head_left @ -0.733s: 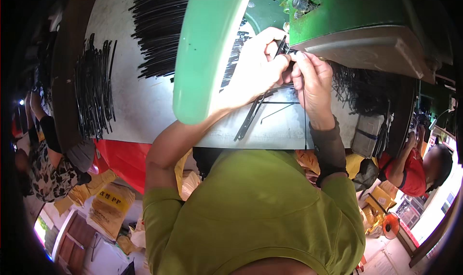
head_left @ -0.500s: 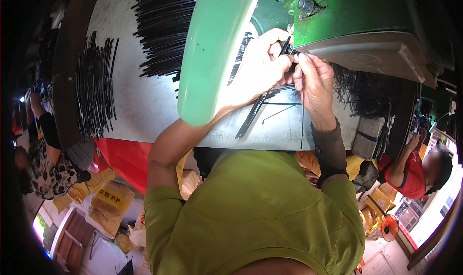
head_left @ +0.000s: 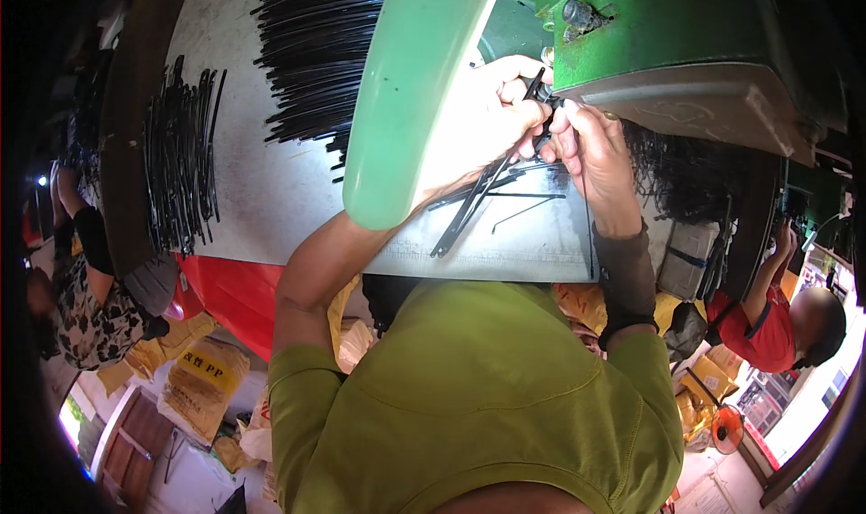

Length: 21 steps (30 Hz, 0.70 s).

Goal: Assembling and processing black component strips using a specialized machine on a fabrication floor.

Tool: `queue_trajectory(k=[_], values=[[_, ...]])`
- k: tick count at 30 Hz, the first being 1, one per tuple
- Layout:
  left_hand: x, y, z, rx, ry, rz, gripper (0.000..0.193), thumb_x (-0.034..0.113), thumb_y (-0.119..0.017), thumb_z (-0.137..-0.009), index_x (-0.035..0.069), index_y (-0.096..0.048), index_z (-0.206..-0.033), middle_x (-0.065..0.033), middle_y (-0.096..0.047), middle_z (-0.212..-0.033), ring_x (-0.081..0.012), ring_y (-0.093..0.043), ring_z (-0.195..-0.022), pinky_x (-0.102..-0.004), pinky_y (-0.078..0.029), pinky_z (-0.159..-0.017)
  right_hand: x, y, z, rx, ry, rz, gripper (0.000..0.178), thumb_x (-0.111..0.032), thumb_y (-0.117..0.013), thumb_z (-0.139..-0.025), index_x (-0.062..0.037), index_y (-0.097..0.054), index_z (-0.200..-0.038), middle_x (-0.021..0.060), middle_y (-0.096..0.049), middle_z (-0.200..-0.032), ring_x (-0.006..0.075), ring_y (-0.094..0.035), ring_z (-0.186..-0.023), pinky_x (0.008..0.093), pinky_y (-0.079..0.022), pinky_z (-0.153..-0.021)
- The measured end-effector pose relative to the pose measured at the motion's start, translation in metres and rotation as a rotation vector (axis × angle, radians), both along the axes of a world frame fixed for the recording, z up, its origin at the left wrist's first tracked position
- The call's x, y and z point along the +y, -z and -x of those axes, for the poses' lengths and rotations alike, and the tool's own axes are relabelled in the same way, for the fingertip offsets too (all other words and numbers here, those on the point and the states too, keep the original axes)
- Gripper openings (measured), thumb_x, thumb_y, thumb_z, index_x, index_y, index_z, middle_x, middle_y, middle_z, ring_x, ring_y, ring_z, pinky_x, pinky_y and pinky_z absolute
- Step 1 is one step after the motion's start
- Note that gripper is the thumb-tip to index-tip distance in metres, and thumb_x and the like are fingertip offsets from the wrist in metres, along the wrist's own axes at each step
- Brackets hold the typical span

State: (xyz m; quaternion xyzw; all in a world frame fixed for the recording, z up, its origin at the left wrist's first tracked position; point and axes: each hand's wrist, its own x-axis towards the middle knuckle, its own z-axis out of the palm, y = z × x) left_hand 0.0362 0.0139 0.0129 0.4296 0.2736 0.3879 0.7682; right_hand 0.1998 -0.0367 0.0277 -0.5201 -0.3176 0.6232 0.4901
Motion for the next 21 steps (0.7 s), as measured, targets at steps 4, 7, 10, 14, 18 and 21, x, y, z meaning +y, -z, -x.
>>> queue_trajectory(k=[4, 7, 10, 14, 18, 21], values=[[0.001, -0.009, 0.002, 0.054, 0.043, 0.022, 0.011, -0.001, -0.053, -0.082, -0.001, -0.057, -0.092, -0.0058, -0.060, -0.068, -0.0090, -0.056, -0.052, -0.0209, -0.046, -0.045, -0.001, 0.000, -0.001, -0.028, -0.007, -0.073, 0.028, -0.015, -0.045, -0.097, -0.0037, -0.056, -0.075, -0.0009, -0.044, -0.053, 0.0061, -0.036, -0.043, 0.0276, -0.043, -0.055], [0.000, -0.006, 0.002, 0.056, 0.012, 0.014, 0.010, -0.001, -0.053, -0.082, -0.001, -0.057, -0.092, -0.0060, -0.059, -0.067, -0.0093, -0.056, -0.051, -0.0211, -0.046, -0.044, -0.001, 0.003, 0.002, -0.028, 0.011, -0.038, 0.028, -0.015, -0.045, -0.097, -0.0035, -0.057, -0.075, -0.0007, -0.044, -0.053, 0.0061, -0.036, -0.043, 0.0270, -0.043, -0.054], [-0.002, -0.004, 0.001, 0.015, 0.000, 0.032, 0.009, 0.000, -0.053, -0.083, -0.001, -0.057, -0.091, -0.0063, -0.060, -0.067, -0.0097, -0.056, -0.050, -0.0210, -0.046, -0.044, 0.000, 0.003, 0.003, -0.035, 0.011, -0.036, 0.028, -0.015, -0.044, -0.097, -0.0031, -0.057, -0.075, -0.0006, -0.045, -0.053, 0.0061, -0.036, -0.043, 0.0269, -0.043, -0.054], [0.000, 0.000, -0.003, 0.016, 0.036, 0.036, 0.008, 0.001, -0.054, -0.083, -0.001, -0.057, -0.091, -0.0067, -0.060, -0.068, -0.0097, -0.056, -0.050, -0.0207, -0.045, -0.044, -0.003, 0.007, -0.001, -0.053, 0.030, -0.059, 0.028, -0.015, -0.044, -0.097, -0.0030, -0.057, -0.075, -0.0007, -0.045, -0.054, 0.0061, -0.036, -0.043, 0.0268, -0.043, -0.053], [-0.006, -0.018, 0.007, 0.031, -0.018, 0.069, 0.009, 0.002, -0.054, -0.083, 0.000, -0.057, -0.092, -0.0070, -0.060, -0.067, -0.0096, -0.056, -0.050, -0.0204, -0.045, -0.044, 0.000, 0.000, 0.007, -0.073, -0.005, -0.061, 0.028, -0.014, -0.044, -0.097, -0.0025, -0.057, -0.076, -0.0004, -0.045, -0.054, 0.0062, -0.036, -0.042, 0.0260, -0.043, -0.053], [0.000, -0.003, -0.005, 0.001, 0.037, 0.088, 0.009, 0.002, -0.054, -0.083, -0.001, -0.057, -0.092, -0.0068, -0.060, -0.068, -0.0093, -0.056, -0.050, -0.0201, -0.045, -0.044, -0.003, 0.007, -0.001, -0.054, 0.064, -0.060, 0.025, -0.012, -0.049, -0.094, 0.0006, -0.058, -0.075, 0.0009, -0.047, -0.052, 0.0074, -0.040, -0.042, 0.0251, -0.045, -0.051]])
